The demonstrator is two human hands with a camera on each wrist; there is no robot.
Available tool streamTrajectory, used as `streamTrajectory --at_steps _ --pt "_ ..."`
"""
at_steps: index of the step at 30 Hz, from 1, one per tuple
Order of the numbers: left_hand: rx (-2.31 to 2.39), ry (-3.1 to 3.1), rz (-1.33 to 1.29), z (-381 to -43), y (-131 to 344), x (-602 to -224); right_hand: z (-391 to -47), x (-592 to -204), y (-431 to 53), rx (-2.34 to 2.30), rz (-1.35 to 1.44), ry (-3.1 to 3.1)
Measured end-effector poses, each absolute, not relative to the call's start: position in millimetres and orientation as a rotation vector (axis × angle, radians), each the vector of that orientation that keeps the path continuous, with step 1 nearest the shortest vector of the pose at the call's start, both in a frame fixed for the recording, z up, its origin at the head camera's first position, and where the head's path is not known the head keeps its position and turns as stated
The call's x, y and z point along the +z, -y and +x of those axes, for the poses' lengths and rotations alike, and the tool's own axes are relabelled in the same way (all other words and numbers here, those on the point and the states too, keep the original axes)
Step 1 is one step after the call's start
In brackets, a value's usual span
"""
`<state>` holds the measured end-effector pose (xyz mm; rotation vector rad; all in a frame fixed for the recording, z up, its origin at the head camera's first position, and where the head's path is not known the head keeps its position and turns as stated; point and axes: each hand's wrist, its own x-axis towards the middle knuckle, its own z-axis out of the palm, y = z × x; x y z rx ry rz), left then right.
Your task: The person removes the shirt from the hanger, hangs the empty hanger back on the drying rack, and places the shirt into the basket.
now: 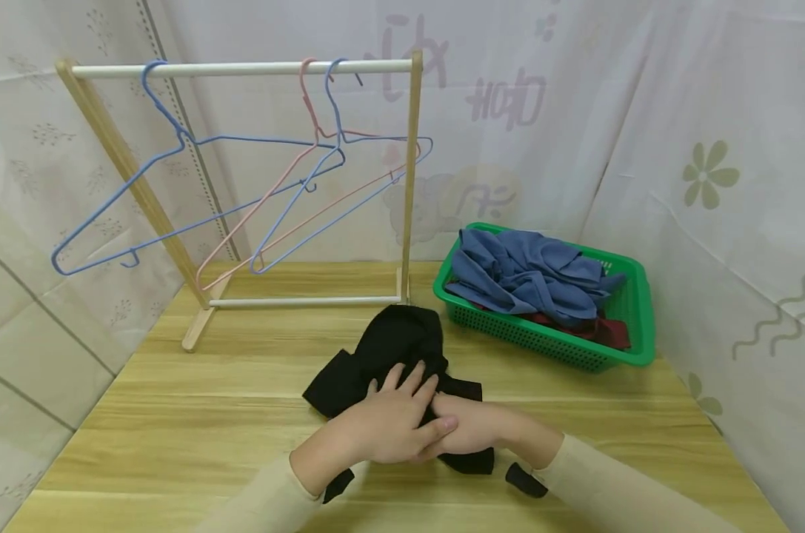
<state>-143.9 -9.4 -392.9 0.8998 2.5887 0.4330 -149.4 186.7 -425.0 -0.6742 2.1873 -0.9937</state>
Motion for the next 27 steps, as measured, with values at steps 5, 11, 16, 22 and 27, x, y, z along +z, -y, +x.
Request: streamTrajectory --at_steps 5,11,16,22,27 --pt "0.118 -2.592 0.895 -137.1 3.7 -409.4 -135.1 -407.8 -193.9 -0.578 -0.708 -2.420" --pt "-0.109 -2.614 0.955 -130.6 5.2 -421.1 -121.6 -400.2 -200.4 0.105 -0.982 -2.824" --pt "-0.164 -2.580 1.092 -127.9 15.3 -418.7 -140.3 -418.3 -211.9 0.621 -1.364 -2.998" --pt "-0.042 -2.503 1.224 -132.2 26.7 -416.9 -182.7 -420.8 -209.1 0.580 -1.473 -2.948" --pt "0.163 -2.496 1.325 -142.1 34.8 -417.3 -205.5 -426.0 -202.1 0.128 -1.287 -2.657"
